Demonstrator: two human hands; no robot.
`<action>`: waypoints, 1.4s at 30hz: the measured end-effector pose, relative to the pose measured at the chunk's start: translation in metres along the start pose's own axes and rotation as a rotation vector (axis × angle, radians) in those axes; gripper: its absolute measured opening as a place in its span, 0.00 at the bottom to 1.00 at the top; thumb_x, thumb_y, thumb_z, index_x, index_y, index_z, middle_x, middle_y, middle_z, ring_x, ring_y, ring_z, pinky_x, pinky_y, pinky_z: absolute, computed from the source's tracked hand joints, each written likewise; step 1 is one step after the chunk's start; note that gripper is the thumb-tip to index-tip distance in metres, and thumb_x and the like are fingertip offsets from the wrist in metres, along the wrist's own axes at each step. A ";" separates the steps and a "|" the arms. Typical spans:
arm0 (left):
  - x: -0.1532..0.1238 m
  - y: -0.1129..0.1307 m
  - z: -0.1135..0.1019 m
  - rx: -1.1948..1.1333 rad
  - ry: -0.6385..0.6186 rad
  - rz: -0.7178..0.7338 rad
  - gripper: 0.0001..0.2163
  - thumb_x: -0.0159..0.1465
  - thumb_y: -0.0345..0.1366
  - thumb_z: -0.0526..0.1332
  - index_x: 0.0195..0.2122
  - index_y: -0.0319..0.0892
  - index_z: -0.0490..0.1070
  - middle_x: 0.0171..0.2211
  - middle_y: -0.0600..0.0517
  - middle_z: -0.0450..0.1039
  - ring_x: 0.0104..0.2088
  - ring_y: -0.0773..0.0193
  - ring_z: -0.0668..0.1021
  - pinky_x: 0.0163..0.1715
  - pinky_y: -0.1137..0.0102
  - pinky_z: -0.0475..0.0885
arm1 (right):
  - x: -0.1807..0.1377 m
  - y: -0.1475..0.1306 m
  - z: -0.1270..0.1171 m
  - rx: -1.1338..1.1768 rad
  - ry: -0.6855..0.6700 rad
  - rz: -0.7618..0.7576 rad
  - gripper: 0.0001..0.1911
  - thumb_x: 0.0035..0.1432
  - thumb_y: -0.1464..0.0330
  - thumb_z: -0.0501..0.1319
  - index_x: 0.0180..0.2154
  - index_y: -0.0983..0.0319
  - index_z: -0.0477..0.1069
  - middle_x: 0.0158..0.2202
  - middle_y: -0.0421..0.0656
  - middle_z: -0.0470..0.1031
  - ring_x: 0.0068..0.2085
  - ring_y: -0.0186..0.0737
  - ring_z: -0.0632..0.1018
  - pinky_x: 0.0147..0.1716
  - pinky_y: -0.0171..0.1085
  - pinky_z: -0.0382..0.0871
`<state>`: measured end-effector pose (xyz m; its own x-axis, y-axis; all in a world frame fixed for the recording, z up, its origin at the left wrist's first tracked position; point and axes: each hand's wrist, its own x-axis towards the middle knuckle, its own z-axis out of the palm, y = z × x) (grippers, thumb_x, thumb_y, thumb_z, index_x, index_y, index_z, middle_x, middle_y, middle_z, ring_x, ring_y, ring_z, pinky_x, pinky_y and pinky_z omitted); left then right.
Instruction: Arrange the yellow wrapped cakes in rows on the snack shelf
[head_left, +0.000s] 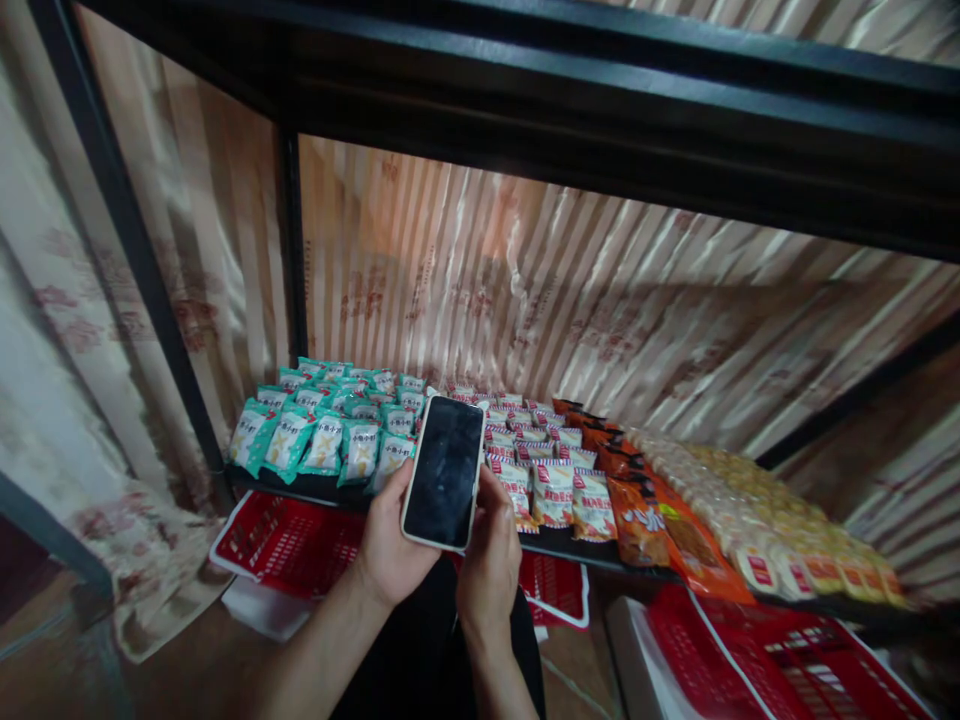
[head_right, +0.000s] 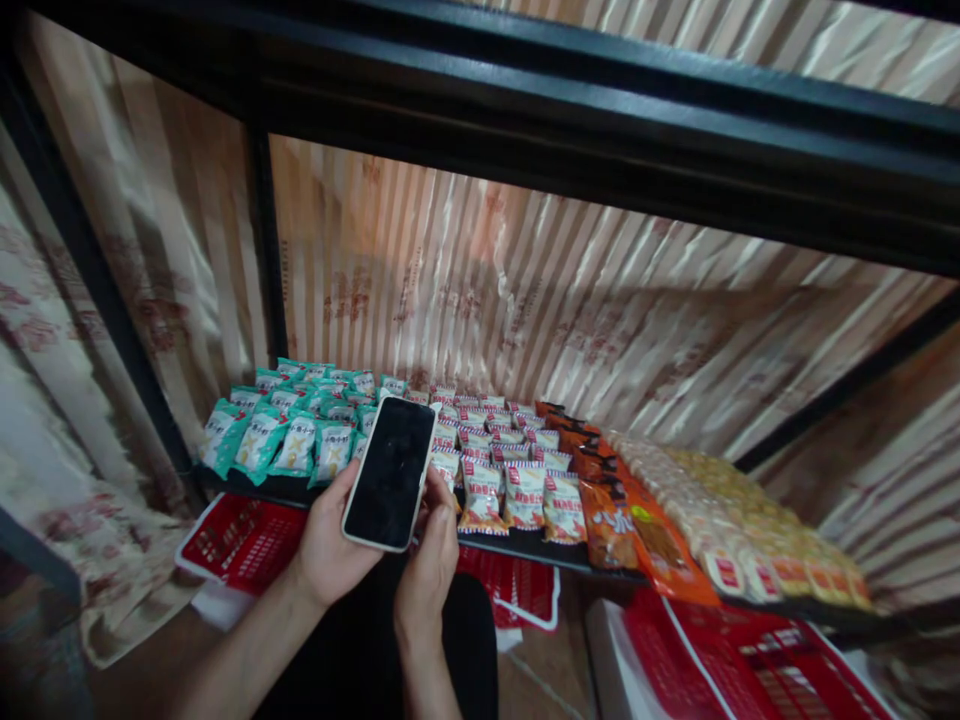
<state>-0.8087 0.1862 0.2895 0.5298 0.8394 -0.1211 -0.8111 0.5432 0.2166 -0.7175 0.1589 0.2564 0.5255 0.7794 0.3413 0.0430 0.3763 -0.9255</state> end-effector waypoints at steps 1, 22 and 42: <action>0.001 -0.001 -0.001 -0.002 0.005 -0.003 0.16 0.66 0.40 0.51 0.40 0.34 0.74 0.35 0.45 0.79 0.45 0.56 0.77 0.52 0.60 0.66 | 0.000 0.001 0.000 -0.006 0.001 0.003 0.28 0.61 0.51 0.45 0.52 0.62 0.66 0.53 0.48 0.69 0.54 0.45 0.69 0.52 0.45 0.61; 0.005 -0.012 -0.013 -0.024 -0.034 -0.022 0.16 0.66 0.40 0.51 0.42 0.36 0.74 0.39 0.46 0.78 0.48 0.55 0.75 0.54 0.59 0.63 | 0.001 0.009 -0.016 -0.140 0.001 -0.033 0.30 0.61 0.50 0.44 0.51 0.63 0.67 0.48 0.49 0.73 0.48 0.46 0.73 0.44 0.42 0.65; -0.006 -0.010 -0.017 -0.060 -0.021 -0.058 0.16 0.66 0.41 0.50 0.44 0.39 0.73 0.41 0.46 0.77 0.47 0.54 0.76 0.54 0.54 0.62 | -0.005 0.011 -0.026 -0.076 -0.071 0.035 0.30 0.61 0.50 0.45 0.52 0.62 0.67 0.51 0.50 0.72 0.51 0.47 0.72 0.48 0.45 0.65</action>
<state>-0.8082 0.1763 0.2717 0.5812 0.8061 -0.1111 -0.7917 0.5918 0.1518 -0.6971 0.1465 0.2401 0.4667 0.8256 0.3170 0.0919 0.3112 -0.9459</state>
